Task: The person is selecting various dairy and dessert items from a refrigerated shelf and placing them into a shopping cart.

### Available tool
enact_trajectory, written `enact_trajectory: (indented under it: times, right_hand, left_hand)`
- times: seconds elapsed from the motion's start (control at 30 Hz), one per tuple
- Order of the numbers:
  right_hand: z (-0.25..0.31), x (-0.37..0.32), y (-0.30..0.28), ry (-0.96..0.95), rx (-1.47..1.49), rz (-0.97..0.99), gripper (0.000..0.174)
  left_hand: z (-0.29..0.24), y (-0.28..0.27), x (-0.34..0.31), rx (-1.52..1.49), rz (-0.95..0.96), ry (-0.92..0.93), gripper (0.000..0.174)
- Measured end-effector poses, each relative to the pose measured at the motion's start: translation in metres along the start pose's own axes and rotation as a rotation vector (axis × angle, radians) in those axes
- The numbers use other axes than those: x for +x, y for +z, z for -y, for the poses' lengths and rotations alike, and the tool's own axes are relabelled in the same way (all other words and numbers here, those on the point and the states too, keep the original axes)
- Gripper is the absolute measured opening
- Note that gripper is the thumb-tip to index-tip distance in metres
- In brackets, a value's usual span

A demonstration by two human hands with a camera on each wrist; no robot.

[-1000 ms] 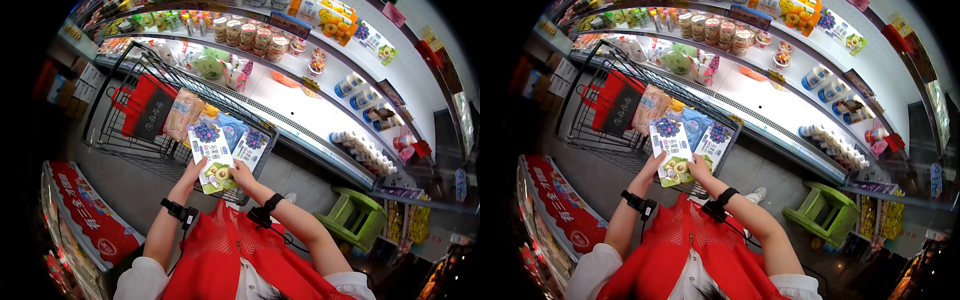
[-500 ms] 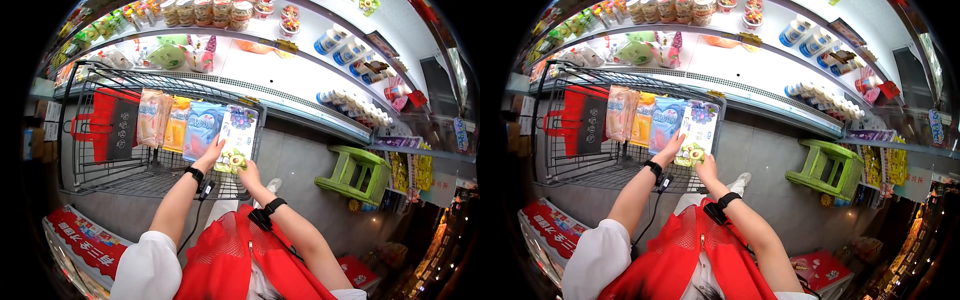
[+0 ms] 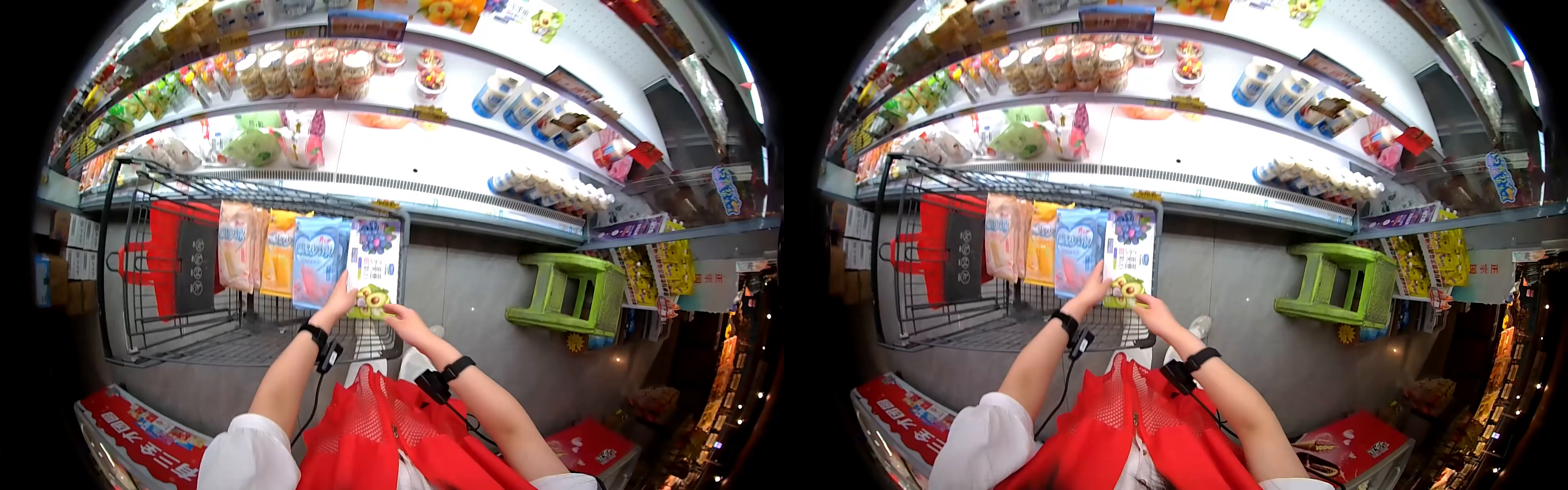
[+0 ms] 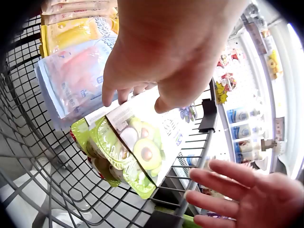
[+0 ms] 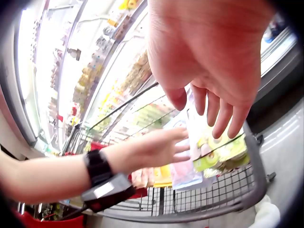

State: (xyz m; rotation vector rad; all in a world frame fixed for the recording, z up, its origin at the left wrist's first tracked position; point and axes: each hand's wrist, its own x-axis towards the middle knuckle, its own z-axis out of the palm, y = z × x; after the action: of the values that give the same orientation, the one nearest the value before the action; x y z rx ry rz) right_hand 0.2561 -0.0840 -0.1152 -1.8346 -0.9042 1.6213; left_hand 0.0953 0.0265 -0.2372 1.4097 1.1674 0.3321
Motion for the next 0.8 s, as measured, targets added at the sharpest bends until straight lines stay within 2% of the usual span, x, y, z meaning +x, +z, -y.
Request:
enact_trajectory:
  times: [0.03,0.07,0.13,0.23,0.4,0.47,0.57,0.6,0.7,0.8]
  right_hand:
    - [0.007,-0.010,-0.019,0.029,0.184,-0.027,0.041]
    - [0.003,-0.015,-0.041,0.034,0.211,-0.065,0.040]
    - [-0.006,-0.026,-0.086,0.110,0.283,-0.174,0.038]
    - [-0.028,-0.048,-0.150,0.159,0.357,-0.347,0.037]
    - [-0.087,-0.090,-0.240,0.237,0.493,-0.493,0.036]
    - [-0.118,-0.104,-0.268,0.311,0.480,-0.525,0.034]
    - [-0.200,-0.115,-0.309,0.435,0.394,-0.538,0.029]
    - [-0.217,-0.123,-0.321,0.508,0.342,-0.518,0.029]
    - [-0.240,-0.158,-0.353,0.678,0.303,-0.441,0.034]
    - [-0.275,-0.184,-0.395,0.761,0.318,-0.420,0.035]
  left_hand:
    - [-0.014,-0.007,-0.009,-0.208,0.088,-0.138,0.061]
    - [-0.010,-0.009,-0.014,-0.175,0.044,-0.114,0.061]
    - [-0.043,-0.027,-0.036,-0.206,0.090,-0.160,0.060]
    - [-0.036,-0.045,-0.049,-0.196,0.069,-0.175,0.056]
    - [-0.045,-0.058,-0.064,-0.161,-0.029,-0.252,0.052]
    - [-0.064,-0.050,-0.064,-0.184,-0.066,-0.285,0.052]
    - [-0.083,-0.032,-0.053,-0.240,-0.102,-0.289,0.056]
    - [-0.103,-0.023,-0.051,-0.216,-0.130,-0.289,0.053]
    - [-0.147,0.012,-0.035,-0.261,-0.225,-0.263,0.050]
    - [-0.185,0.052,-0.011,-0.292,-0.185,-0.182,0.047]
